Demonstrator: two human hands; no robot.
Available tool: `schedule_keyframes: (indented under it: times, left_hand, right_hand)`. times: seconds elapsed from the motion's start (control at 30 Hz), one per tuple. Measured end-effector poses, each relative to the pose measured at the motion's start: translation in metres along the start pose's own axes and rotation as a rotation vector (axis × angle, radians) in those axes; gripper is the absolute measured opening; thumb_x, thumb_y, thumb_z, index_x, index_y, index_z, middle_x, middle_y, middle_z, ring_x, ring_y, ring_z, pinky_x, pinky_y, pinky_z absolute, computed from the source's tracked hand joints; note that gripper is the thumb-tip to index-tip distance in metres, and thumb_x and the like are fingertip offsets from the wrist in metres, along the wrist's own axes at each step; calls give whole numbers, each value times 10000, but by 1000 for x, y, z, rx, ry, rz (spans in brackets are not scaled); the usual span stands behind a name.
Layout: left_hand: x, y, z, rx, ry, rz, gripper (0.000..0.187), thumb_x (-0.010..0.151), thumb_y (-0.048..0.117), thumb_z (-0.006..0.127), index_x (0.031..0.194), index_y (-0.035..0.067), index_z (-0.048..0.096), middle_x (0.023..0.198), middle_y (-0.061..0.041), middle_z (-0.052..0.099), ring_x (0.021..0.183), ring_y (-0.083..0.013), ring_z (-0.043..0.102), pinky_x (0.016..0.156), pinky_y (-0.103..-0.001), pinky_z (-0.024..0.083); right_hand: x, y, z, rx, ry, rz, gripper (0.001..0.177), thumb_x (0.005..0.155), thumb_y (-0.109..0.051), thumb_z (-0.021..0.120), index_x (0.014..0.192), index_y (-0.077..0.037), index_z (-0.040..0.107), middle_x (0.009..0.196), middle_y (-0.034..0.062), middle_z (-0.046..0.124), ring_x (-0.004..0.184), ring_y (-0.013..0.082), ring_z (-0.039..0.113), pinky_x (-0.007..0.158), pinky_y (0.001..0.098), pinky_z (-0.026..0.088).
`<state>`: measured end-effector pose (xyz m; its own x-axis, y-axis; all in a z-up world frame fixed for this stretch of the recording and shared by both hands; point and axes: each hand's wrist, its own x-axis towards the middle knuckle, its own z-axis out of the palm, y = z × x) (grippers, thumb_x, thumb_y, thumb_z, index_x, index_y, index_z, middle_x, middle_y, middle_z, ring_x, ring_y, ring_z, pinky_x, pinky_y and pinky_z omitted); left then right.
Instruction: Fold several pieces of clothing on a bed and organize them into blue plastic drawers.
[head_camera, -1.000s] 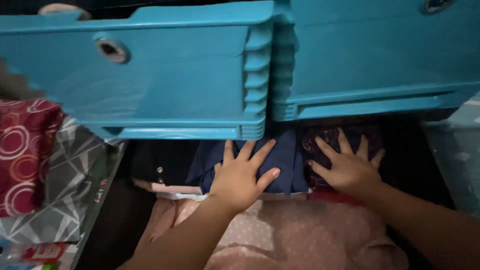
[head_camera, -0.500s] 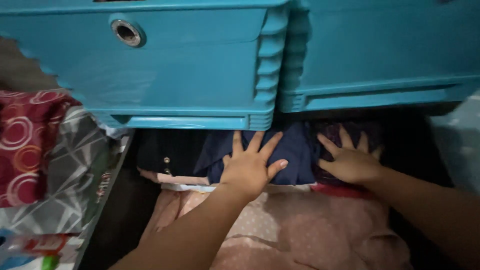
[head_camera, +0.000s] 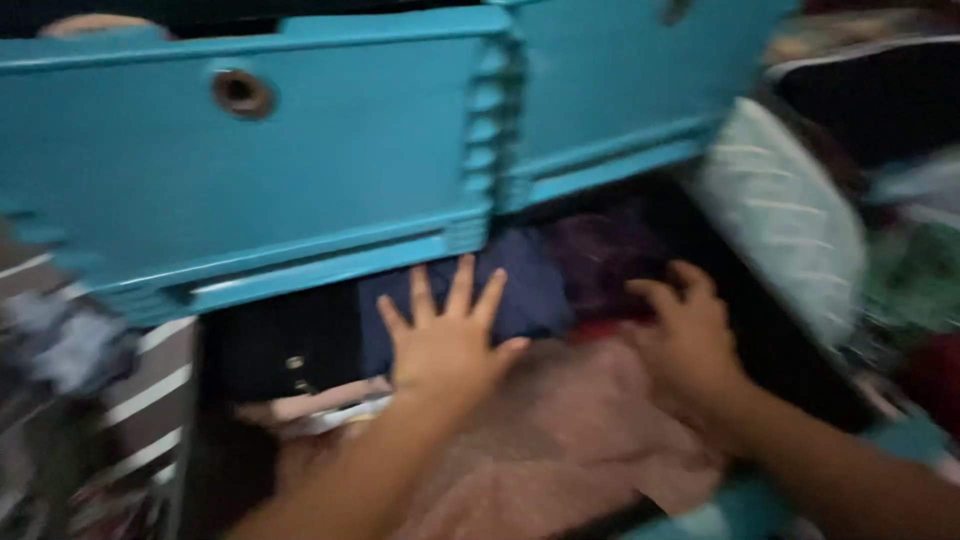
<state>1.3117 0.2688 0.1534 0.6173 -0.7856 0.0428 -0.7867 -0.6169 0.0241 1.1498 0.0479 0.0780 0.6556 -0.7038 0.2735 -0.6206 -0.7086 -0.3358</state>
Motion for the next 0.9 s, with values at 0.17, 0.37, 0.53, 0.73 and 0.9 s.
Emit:
schedule_keyframes:
  times: [0.17,0.37,0.53,0.73,0.9]
  left_hand:
    - [43,-17,32,-64,-147,69,938,881,701,571,1635,442,77,1728,-4,7,1510,-516,55,1104,-798,117]
    - [77,-19,27,-158,-313,-6,941,859,690,630,1588,584,45,1740,42,-70,1544,-479,79,1171,-763,124]
    - [42,20,14,-36,-385,-117,963,857,701,645,1604,584,49,1763,86,-31,1564,-457,166,1207,-746,180]
    - [-10,154,40,-113,90,-114,876,848,691,646,1573,369,274,1698,-26,75,1518,-493,65,1123,-749,94]
    - [-88,356,15,-366,11,165,814,857,492,671,1586,329,347,1710,-31,175,1547,-395,157,1188,-687,159]
  right_hand:
    - [-61,-1,-59,127,-7,25,521,803,-299,788,1297,-267,625,1550,162,367,1302,392,503,1022,506,465]
    - [-105,35,-122,201,115,47,538,819,-233,775,1330,-191,612,1483,187,409,1360,397,447,1087,474,415]
    - [-166,57,-181,344,100,275,538,824,-243,733,1339,-237,577,1537,112,371,1312,319,512,996,418,488]
    - [-282,170,-204,208,289,328,555,824,-212,773,1348,-205,590,1437,171,427,1334,366,476,1088,439,418]
    - [-399,225,-268,191,337,497,563,833,-246,767,1363,-223,577,1457,171,427,1342,372,472,1071,438,434]
